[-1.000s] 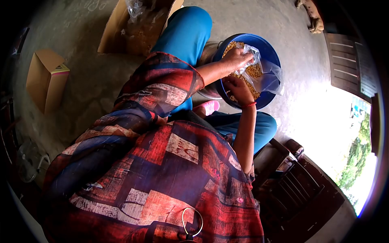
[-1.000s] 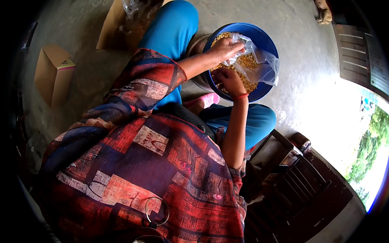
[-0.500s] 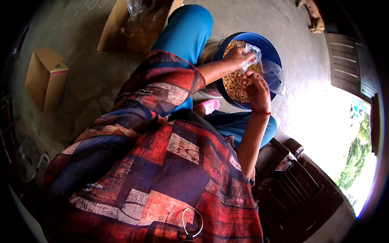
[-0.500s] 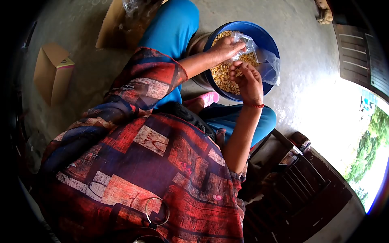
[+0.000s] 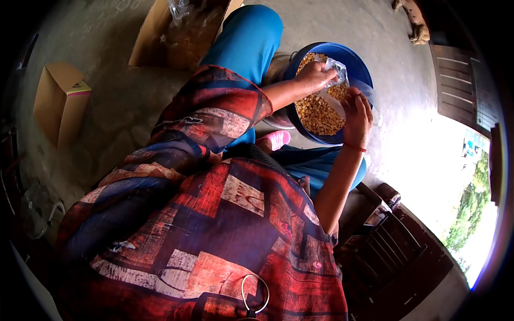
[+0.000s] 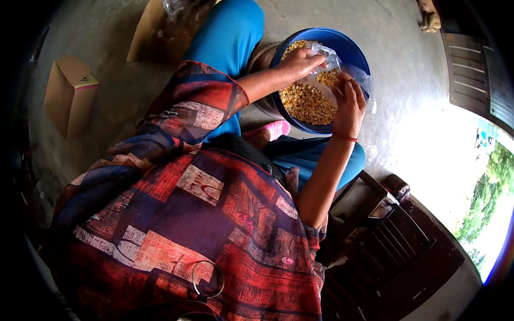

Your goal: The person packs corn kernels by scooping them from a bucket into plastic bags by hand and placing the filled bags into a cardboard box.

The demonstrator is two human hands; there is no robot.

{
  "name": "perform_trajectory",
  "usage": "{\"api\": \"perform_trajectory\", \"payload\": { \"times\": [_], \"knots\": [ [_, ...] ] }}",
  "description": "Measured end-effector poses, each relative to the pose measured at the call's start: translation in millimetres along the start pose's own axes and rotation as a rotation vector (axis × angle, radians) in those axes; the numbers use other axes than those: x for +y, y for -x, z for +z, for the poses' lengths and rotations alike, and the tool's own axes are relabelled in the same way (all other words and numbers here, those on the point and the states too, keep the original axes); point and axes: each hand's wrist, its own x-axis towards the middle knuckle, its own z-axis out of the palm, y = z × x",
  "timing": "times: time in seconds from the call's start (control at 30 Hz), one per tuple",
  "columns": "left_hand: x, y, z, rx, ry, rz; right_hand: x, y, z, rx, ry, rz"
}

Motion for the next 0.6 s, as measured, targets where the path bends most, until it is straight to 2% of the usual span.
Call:
{"api": "perform_trajectory", "payload": {
  "times": [0.03,0.1,0.13,0.17,0.23,0.3,0.33,0.37,0.43,0.47,0.5,0.57,0.6],
  "knots": [
    [-1,-1,1,0.018,0.002,0.035,-5,5,1,0.001,0.000,0.001],
    [-5,-3,1,0.033,0.004,0.069,-16,16,10,-0.326,0.187,0.232],
    [-6,-4,1,0.026,-0.005,0.049,-19,20,19,-0.439,0.295,0.248],
    [-7,-5,1,0.018,-0.014,0.031,-11,19,21,-0.435,0.295,0.247],
    [-5,-4,2,0.035,-0.063,-0.007,22,8,18,-0.595,0.622,0.274],
    [-8,-5,5,0.070,0.068,0.018,56,3,12,-0.509,1.084,-0.154],
    [-10,-6,5,0.072,0.066,0.019,63,-2,12,-0.471,1.289,-0.088],
    [-12,-8,5,0.047,0.069,0.017,72,-3,12,-0.471,1.288,-0.089],
    [-8,-5,4,0.021,0.073,0.015,79,3,24,-0.447,1.324,-0.253],
    [-6,-4,3,0.018,0.042,-0.002,80,5,27,-0.524,1.295,-0.165],
    [-4,-3,2,0.015,0.012,-0.018,83,3,25,-0.523,1.296,-0.163],
    [-7,-4,3,0.003,0.019,-0.011,92,-2,24,-0.756,1.253,-0.147],
    [-7,-5,2,-0.007,0.024,-0.002,89,-1,25,-0.757,1.254,-0.147]
  ]
}}
